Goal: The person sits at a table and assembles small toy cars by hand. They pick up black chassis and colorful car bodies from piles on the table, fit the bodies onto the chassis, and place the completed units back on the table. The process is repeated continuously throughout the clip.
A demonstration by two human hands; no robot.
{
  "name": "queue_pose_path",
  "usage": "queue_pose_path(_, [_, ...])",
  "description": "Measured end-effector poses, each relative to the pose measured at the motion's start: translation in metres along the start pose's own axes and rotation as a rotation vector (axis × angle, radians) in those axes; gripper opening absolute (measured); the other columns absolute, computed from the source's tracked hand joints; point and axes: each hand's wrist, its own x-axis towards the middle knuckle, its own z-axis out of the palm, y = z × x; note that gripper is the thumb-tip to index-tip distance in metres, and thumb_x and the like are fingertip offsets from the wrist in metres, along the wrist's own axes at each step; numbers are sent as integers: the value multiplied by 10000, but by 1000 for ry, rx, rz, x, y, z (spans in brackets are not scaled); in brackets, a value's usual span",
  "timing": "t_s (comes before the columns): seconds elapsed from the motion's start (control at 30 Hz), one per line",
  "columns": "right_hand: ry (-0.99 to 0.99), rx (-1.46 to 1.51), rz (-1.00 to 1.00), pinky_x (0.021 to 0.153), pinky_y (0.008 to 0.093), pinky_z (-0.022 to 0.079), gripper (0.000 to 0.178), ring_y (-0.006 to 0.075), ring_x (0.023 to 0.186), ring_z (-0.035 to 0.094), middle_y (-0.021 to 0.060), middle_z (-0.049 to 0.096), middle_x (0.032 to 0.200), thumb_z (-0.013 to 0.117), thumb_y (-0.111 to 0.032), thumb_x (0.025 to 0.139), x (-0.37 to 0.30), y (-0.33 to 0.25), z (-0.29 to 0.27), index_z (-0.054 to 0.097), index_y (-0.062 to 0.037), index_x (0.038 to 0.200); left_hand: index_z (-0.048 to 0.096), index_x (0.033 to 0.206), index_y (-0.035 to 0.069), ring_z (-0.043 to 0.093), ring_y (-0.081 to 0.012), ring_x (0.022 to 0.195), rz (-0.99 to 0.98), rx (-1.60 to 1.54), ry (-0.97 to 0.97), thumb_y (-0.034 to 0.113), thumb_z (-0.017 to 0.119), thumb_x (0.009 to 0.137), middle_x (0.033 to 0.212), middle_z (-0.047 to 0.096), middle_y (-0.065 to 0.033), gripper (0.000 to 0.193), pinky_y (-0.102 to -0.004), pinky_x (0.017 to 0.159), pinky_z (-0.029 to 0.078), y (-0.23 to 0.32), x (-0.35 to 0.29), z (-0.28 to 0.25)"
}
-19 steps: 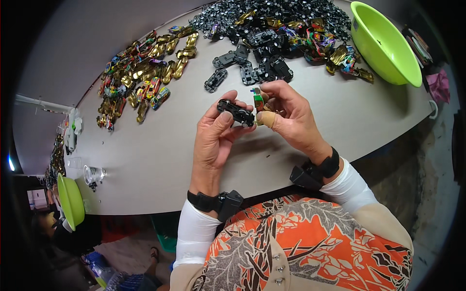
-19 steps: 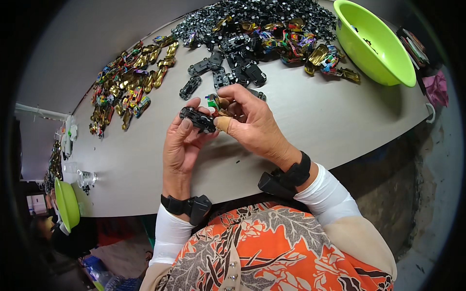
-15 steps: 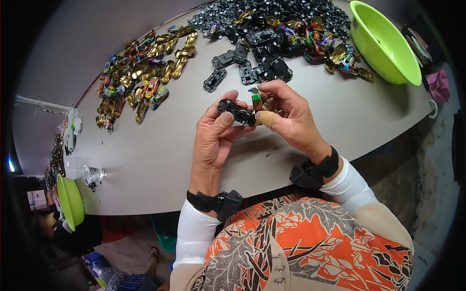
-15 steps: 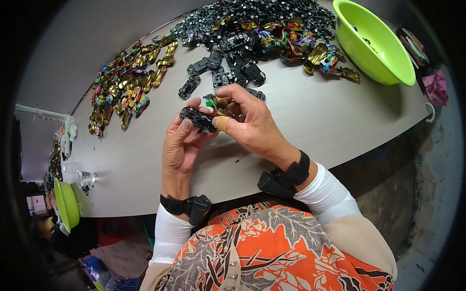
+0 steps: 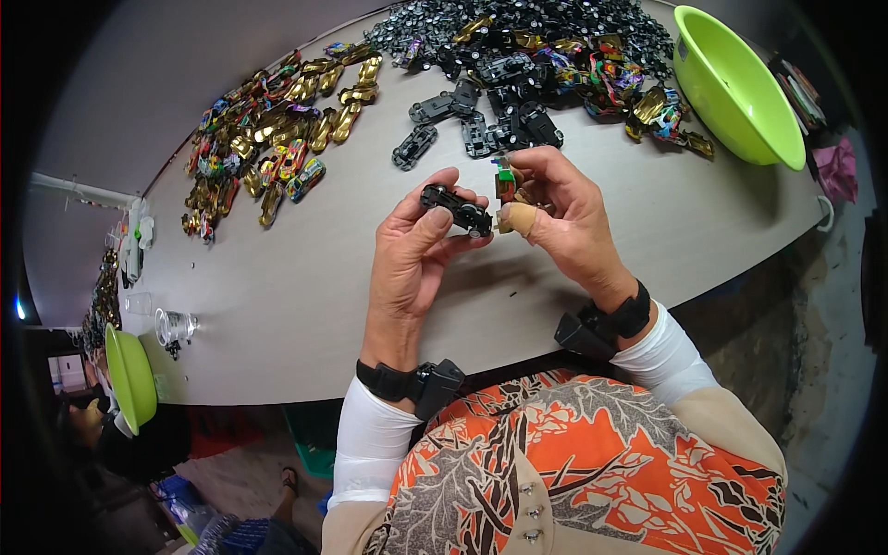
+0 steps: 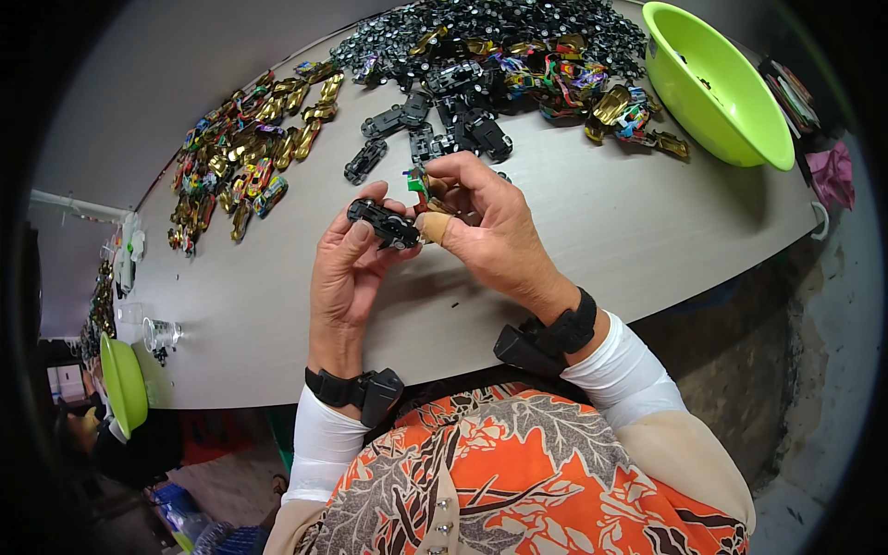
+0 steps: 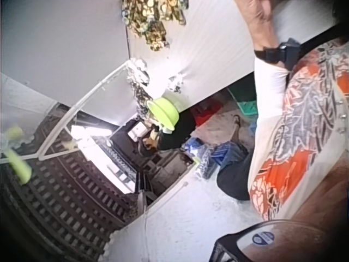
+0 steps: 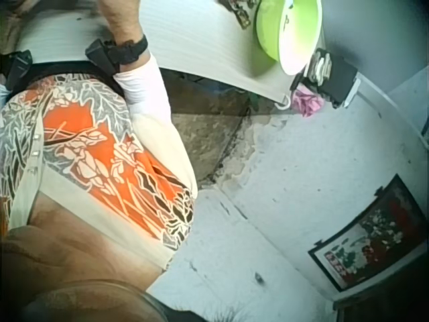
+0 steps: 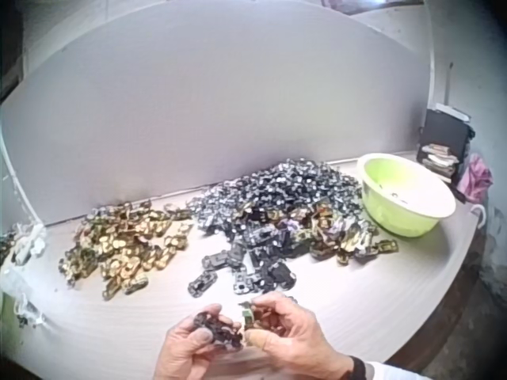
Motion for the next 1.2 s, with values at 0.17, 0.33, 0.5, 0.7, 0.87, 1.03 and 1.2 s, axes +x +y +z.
queue_pose_path(0.17, [-50,37,-45,749,221,472,334,72,865,556,33,568,959,605,-14,794,1,8,2,484,-20,1105,476,1206,-26,615,-223,915,-28,-8,-12,110,638,809,1005,609,-131,450,-373,714,578,0,0,-1])
queue_pose_path(0.33, [-77,-62,-48,704,212,465,306,57,820,543,22,555,925,579,-8,800,0,6,6,485,-25,1091,489,1198,-29,618,-216,900,-48,-21,-6,88,636,806,1009,608,-117,435,-378,705,578,-1,-2,-3])
queue_pose_path(0.5, [-105,-228,-97,602,224,415,290,77,682,479,38,516,863,593,-15,755,1,12,7,519,-23,1036,510,1171,-32,622,-206,881,-12,48,2,48,648,787,1008,608,-126,416,-368,712,578,-3,-1,-1])
queue_pose_path(0.7, [-136,-345,-246,594,262,386,329,155,662,453,60,478,808,592,-2,707,4,11,8,552,-30,1032,569,1098,-24,629,-177,842,11,133,38,-17,661,756,971,619,-109,354,-304,698,582,-3,-3,2])
queue_pose_path(0.87, [-186,-358,-255,596,266,385,320,155,663,454,56,470,779,581,18,702,5,8,8,567,-35,1017,586,1083,-22,624,-176,871,48,155,15,-24,654,758,1026,599,-86,332,-302,684,587,-5,-2,0])
queue_pose_path(1.03, [-168,-395,-254,586,261,389,292,152,652,466,55,485,778,617,8,723,4,9,7,576,-32,1009,570,1137,-17,594,-135,881,76,359,-12,12,621,807,1076,566,-67,335,-249,693,553,-6,-3,1])
queue_pose_path(1.2, [-23,-415,-288,573,241,402,226,141,661,499,59,509,801,641,-4,744,3,17,9,593,-21,964,507,1241,3,555,-116,894,190,628,-42,147,516,914,1061,570,-53,357,-227,779,472,-11,-6,11])
